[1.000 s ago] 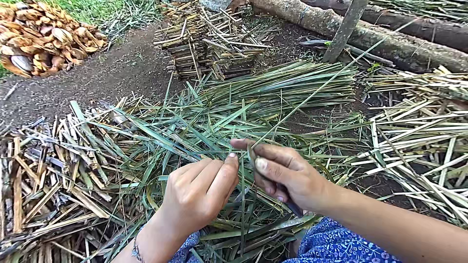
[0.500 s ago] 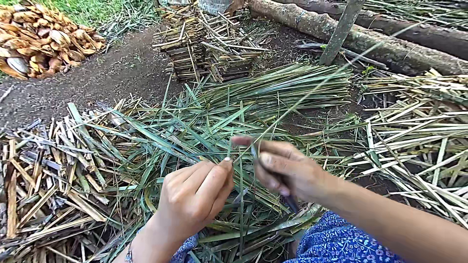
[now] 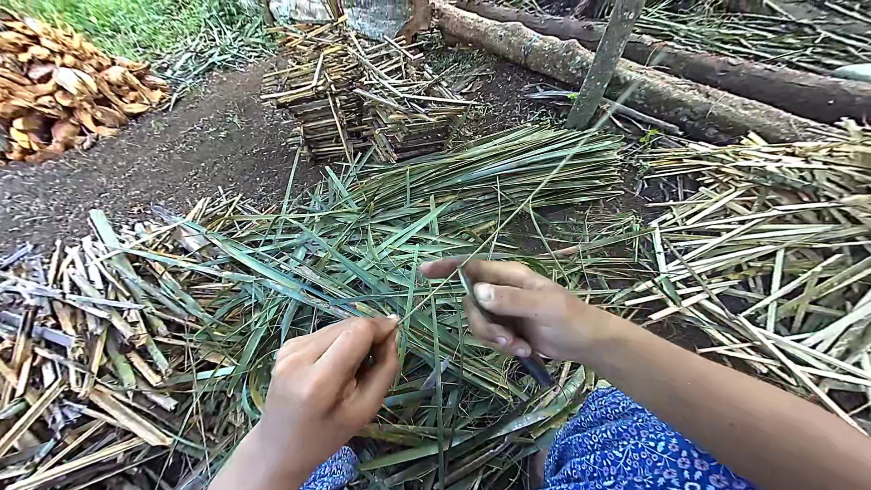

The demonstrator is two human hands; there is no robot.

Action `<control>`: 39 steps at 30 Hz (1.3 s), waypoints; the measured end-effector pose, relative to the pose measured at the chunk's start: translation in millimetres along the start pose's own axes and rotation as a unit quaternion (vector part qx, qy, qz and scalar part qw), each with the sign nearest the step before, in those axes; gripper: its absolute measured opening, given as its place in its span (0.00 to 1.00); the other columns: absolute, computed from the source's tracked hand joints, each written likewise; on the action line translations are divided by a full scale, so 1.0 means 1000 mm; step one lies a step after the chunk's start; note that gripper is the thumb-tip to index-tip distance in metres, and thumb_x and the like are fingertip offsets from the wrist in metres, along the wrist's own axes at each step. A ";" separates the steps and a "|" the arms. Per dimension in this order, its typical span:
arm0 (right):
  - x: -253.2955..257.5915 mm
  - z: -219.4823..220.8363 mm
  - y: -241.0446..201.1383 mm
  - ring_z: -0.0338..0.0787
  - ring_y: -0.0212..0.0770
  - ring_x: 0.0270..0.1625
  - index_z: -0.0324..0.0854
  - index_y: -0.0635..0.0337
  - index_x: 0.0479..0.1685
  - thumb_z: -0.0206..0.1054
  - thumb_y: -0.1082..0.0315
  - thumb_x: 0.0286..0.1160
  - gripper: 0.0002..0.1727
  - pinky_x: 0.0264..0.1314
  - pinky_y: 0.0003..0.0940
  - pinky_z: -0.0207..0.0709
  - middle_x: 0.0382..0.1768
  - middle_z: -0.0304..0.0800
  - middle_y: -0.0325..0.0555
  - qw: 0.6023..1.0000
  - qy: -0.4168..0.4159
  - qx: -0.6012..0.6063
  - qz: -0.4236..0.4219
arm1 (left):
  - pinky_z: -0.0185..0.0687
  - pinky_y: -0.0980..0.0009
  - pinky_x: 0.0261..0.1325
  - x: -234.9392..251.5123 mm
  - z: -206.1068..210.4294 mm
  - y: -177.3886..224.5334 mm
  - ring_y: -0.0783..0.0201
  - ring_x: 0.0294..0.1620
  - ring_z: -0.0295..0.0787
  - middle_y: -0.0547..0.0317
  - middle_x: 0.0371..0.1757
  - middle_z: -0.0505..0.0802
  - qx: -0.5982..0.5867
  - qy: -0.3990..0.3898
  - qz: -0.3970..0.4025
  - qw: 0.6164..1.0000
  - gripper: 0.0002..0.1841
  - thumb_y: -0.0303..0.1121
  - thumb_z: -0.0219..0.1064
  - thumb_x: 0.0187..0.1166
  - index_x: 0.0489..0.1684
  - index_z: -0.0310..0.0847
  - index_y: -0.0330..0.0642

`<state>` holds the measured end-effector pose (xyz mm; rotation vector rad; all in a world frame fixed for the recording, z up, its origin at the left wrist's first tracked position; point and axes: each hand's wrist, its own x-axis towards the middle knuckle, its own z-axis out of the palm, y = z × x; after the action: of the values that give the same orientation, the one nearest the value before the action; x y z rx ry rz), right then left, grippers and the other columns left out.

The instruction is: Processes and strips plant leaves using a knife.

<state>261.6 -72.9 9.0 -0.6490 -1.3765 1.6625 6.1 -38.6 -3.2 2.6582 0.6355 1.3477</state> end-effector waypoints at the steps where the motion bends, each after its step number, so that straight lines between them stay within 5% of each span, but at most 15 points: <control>1: 0.000 -0.002 0.000 0.71 0.16 0.16 0.72 0.47 0.81 0.50 0.57 0.89 0.24 0.19 0.09 0.64 0.19 0.76 0.25 1.000 -0.005 0.002 0.000 | 0.69 0.88 0.29 -0.001 -0.001 -0.002 0.78 0.23 0.77 0.57 0.22 0.86 -0.009 -0.005 -0.002 1.000 0.08 0.29 0.63 0.81 0.37 0.86 0.34; 10: -0.017 -0.073 -0.034 0.68 0.20 0.11 0.72 0.43 0.78 0.32 0.59 0.94 0.26 0.19 0.15 0.66 0.11 0.68 0.25 0.954 0.254 -0.009 -0.159 | 0.69 0.83 0.27 -0.013 -0.027 -0.037 0.78 0.22 0.76 0.62 0.23 0.87 0.067 -0.067 -0.047 0.994 0.13 0.36 0.60 0.83 0.38 0.89 0.40; 13: -0.015 -0.065 -0.028 0.69 0.21 0.11 0.71 0.42 0.79 0.35 0.58 0.94 0.25 0.17 0.15 0.67 0.12 0.69 0.27 0.954 0.258 -0.023 -0.153 | 0.73 0.70 0.23 -0.010 -0.025 -0.034 0.72 0.20 0.80 0.65 0.24 0.87 0.134 -0.094 -0.117 0.980 0.16 0.41 0.56 0.81 0.43 0.90 0.45; 17: 0.007 -0.035 -0.012 0.68 0.22 0.11 0.67 0.42 0.84 0.38 0.58 0.92 0.26 0.13 0.15 0.66 0.13 0.69 0.30 0.965 0.220 -0.081 -0.120 | 0.72 0.69 0.20 0.001 -0.019 -0.019 0.72 0.18 0.75 0.68 0.23 0.85 0.121 -0.085 -0.171 0.974 0.17 0.40 0.57 0.80 0.55 0.89 0.46; 22: 0.050 0.012 0.019 0.74 0.24 0.16 0.69 0.46 0.83 0.43 0.63 0.90 0.25 0.19 0.16 0.71 0.16 0.73 0.31 0.983 0.144 -0.078 -0.087 | 0.79 0.71 0.26 0.015 -0.017 -0.006 0.73 0.24 0.82 0.68 0.30 0.90 0.097 -0.047 -0.182 0.977 0.12 0.39 0.63 0.83 0.53 0.89 0.46; 27: 0.072 0.044 0.054 0.75 0.18 0.21 0.74 0.49 0.80 0.50 0.65 0.89 0.23 0.24 0.13 0.71 0.22 0.78 0.26 0.986 0.050 -0.038 -0.153 | 0.79 0.75 0.28 0.019 -0.026 -0.005 0.75 0.27 0.82 0.68 0.34 0.89 0.110 -0.005 -0.162 0.981 0.07 0.36 0.66 0.82 0.42 0.90 0.47; 34: 0.052 0.044 0.082 0.75 0.17 0.20 0.77 0.43 0.78 0.56 0.52 0.89 0.23 0.23 0.13 0.70 0.21 0.82 0.24 0.961 0.154 0.059 -0.220 | 0.76 0.74 0.29 0.006 -0.031 -0.004 0.75 0.27 0.81 0.70 0.28 0.85 0.120 -0.055 -0.141 0.981 0.12 0.41 0.61 0.86 0.38 0.90 0.50; 39: 0.032 0.021 0.076 0.74 0.20 0.15 0.74 0.42 0.79 0.56 0.52 0.88 0.23 0.21 0.15 0.70 0.17 0.80 0.27 0.940 0.233 0.098 -0.230 | 0.77 0.77 0.30 -0.002 -0.034 -0.009 0.80 0.27 0.82 0.74 0.30 0.88 0.099 -0.085 -0.173 0.976 0.13 0.43 0.60 0.86 0.38 0.90 0.53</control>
<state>207.3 -57.8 -54.3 -0.5125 -0.9163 1.1556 -25.3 -34.7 13.3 2.6040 1.1960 0.9986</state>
